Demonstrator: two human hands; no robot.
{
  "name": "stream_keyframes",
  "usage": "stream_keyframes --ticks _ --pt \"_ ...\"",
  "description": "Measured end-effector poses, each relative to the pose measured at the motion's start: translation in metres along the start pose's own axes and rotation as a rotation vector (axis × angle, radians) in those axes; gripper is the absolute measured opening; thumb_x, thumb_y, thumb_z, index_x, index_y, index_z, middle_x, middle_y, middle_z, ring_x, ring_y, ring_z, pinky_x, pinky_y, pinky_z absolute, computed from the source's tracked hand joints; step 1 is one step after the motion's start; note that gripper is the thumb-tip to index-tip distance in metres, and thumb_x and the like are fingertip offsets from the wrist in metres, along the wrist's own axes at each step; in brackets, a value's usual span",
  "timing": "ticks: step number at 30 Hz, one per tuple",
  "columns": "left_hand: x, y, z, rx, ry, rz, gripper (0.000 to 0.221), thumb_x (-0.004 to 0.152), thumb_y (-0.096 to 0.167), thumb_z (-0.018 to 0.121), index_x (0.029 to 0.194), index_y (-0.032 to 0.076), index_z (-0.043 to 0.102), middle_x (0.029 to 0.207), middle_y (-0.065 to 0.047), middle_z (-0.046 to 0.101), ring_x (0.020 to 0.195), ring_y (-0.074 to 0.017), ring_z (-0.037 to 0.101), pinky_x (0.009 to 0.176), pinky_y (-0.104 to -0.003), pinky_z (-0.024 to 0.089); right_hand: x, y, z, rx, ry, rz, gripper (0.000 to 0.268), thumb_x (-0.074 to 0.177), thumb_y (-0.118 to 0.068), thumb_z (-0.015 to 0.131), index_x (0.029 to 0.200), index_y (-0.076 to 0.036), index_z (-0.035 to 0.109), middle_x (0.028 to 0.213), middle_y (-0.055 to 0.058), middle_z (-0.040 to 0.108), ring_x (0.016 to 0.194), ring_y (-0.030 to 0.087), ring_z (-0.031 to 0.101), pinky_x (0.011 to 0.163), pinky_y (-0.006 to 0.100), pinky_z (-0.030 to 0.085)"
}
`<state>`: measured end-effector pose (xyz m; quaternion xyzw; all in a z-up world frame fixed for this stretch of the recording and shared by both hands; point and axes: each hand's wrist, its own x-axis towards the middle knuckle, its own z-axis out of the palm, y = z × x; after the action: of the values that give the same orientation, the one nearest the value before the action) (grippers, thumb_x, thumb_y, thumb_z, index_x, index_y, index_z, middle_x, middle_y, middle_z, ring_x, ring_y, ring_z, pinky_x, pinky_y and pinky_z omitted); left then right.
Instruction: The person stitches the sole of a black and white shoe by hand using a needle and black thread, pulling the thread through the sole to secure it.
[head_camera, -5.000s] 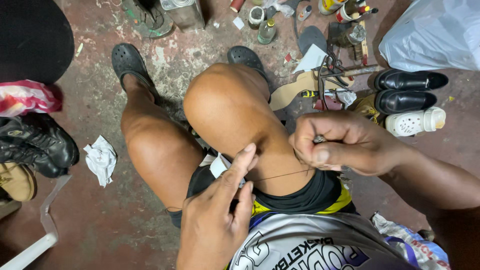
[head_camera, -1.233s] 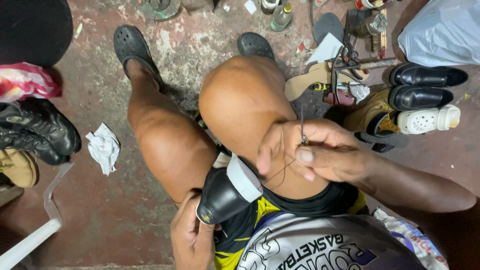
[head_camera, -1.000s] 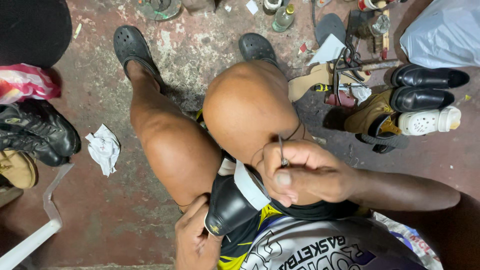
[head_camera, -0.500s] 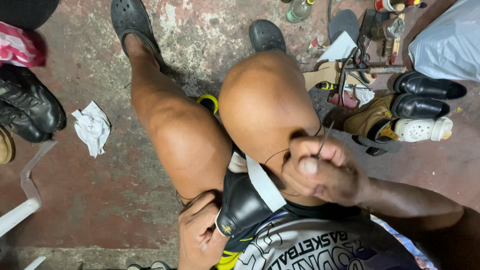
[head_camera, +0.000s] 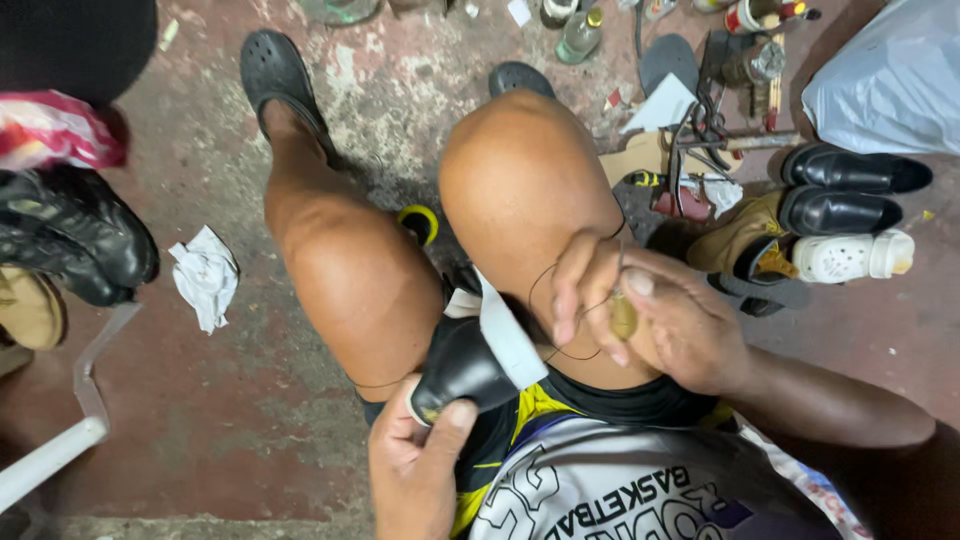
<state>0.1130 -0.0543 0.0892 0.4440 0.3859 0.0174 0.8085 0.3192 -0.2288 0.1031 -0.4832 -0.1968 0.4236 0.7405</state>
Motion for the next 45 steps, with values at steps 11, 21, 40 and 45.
stream_keyframes --ticks 11,21,40,45 --pt "0.012 -0.008 -0.029 -0.623 -0.163 0.221 0.049 0.101 0.021 0.069 0.136 -0.007 0.051 0.144 -0.025 0.056 0.14 -0.0383 0.049 0.124 -0.056 0.03 -0.021 -0.027 -0.002 -0.767 0.026 -0.144 0.021 0.094 -0.009 0.065 0.113 -0.005 0.073 0.104 0.007 0.078 0.091 0.014 0.075 0.081 0.028 0.062" --pt "0.01 -0.017 -0.037 -0.757 -0.239 0.273 0.049 0.097 0.019 0.074 0.135 -0.004 0.053 0.143 -0.024 0.057 0.139 -0.0383 0.051 0.123 -0.057 0.032 0.002 -0.008 0.047 -0.528 -0.293 0.008 0.031 0.095 -0.006 0.063 0.123 -0.007 0.073 0.102 0.009 0.08 0.082 0.015 0.077 0.073 0.029 0.059" --pt "0.013 -0.017 -0.032 -0.504 -0.234 0.303 0.048 0.091 0.021 0.085 0.123 -0.004 0.059 0.127 -0.019 0.067 0.122 -0.0304 0.064 0.113 -0.047 0.045 -0.002 -0.025 0.034 -0.837 -0.325 0.109 0.034 0.093 -0.012 0.066 0.124 -0.018 0.077 0.083 0.004 0.073 0.07 0.019 0.072 0.062 0.034 0.054" --pt "0.019 -0.019 -0.023 -0.12 -0.159 0.187 0.054 0.074 0.008 0.093 0.119 -0.003 0.064 0.112 -0.01 0.073 0.102 -0.0185 0.07 0.095 -0.036 0.055 -0.004 -0.035 0.015 -1.003 -0.365 0.089 0.032 0.087 -0.011 0.067 0.116 -0.016 0.077 0.08 0.005 0.072 0.072 0.025 0.072 0.061 0.039 0.056"
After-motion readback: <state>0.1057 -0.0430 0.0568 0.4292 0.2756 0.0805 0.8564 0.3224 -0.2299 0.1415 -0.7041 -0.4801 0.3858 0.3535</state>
